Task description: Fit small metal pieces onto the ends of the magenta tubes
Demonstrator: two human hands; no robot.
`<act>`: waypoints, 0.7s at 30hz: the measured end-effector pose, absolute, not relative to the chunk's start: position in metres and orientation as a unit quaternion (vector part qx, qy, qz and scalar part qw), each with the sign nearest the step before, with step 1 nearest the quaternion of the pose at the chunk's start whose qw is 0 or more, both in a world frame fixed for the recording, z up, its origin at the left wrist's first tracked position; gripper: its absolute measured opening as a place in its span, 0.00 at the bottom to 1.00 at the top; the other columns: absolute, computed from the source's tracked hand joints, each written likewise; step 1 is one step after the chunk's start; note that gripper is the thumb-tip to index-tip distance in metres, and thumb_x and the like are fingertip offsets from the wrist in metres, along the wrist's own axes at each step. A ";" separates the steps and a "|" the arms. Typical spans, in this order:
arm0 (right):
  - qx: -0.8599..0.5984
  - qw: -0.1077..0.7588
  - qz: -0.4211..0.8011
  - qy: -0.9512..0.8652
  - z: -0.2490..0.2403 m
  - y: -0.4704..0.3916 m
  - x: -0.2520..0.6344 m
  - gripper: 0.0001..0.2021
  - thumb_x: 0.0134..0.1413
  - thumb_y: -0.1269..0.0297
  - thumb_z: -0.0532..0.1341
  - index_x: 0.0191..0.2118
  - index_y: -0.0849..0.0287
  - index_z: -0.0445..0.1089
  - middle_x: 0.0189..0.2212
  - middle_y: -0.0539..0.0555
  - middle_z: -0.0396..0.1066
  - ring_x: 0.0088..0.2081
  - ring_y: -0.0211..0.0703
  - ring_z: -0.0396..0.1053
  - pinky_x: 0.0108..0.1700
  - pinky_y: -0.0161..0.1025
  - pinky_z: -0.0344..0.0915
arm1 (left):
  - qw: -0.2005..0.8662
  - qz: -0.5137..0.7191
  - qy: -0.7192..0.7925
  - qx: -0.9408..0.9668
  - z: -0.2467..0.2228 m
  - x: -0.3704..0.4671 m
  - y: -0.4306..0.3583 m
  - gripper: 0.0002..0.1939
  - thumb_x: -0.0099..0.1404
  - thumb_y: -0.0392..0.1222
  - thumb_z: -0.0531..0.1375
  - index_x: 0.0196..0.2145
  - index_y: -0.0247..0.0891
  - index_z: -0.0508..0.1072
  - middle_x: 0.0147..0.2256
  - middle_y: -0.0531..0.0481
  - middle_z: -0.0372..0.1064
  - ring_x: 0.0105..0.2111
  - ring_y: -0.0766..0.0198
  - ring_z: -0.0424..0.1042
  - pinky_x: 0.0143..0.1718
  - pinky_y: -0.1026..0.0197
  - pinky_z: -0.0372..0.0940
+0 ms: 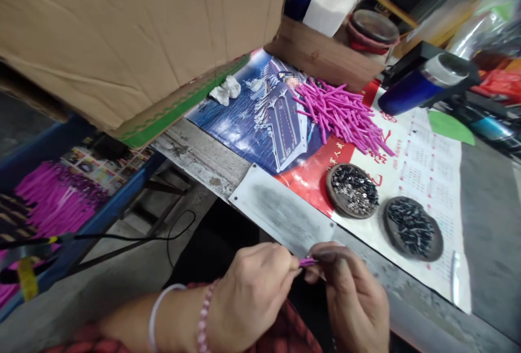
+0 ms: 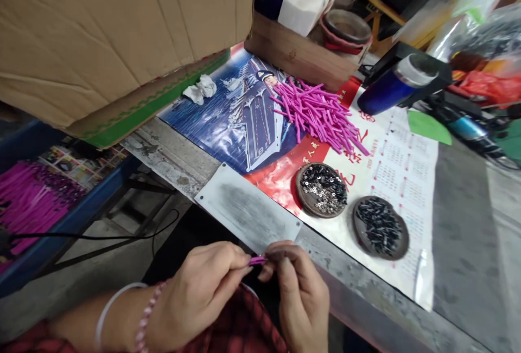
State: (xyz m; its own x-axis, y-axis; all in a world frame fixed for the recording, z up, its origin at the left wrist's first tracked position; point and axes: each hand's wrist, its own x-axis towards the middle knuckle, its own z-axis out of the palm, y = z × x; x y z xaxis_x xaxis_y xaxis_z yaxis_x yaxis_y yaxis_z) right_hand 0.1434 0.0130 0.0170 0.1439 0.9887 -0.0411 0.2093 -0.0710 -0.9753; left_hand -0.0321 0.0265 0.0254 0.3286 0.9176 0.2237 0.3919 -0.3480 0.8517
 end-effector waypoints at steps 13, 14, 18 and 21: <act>-0.594 0.395 0.353 -0.605 0.029 0.023 0.133 0.11 0.68 0.62 0.58 0.32 0.56 0.70 0.23 0.48 0.70 0.22 0.36 0.69 0.26 0.30 0.67 | 0.411 0.318 0.460 0.720 0.023 -0.038 0.033 0.07 0.72 0.31 0.55 0.37 0.38 0.70 0.30 0.51 0.75 0.29 0.63 0.76 0.33 0.63 0.65; -0.597 0.400 0.364 -0.593 0.028 0.023 0.132 0.12 0.69 0.62 0.57 0.33 0.56 0.70 0.22 0.48 0.70 0.23 0.36 0.70 0.27 0.30 0.68 | 0.423 0.324 0.460 0.710 0.024 -0.038 0.034 0.07 0.72 0.31 0.55 0.37 0.39 0.71 0.31 0.51 0.75 0.30 0.64 0.76 0.33 0.64 0.65; -0.588 0.441 0.383 -0.559 0.026 0.024 0.122 0.09 0.69 0.63 0.57 0.36 0.56 0.72 0.25 0.48 0.73 0.24 0.35 0.72 0.27 0.28 0.70 | 0.494 0.346 0.445 0.662 0.030 -0.037 0.039 0.08 0.72 0.30 0.55 0.39 0.39 0.72 0.32 0.51 0.77 0.31 0.66 0.77 0.34 0.67 0.67; -0.577 0.468 0.352 -0.569 0.022 0.025 0.113 0.05 0.65 0.66 0.61 0.36 0.56 0.73 0.28 0.49 0.75 0.27 0.36 0.74 0.29 0.28 0.71 | 0.572 0.374 0.427 0.592 0.032 -0.037 0.043 0.10 0.73 0.31 0.53 0.43 0.39 0.72 0.35 0.50 0.78 0.34 0.65 0.79 0.37 0.68 0.70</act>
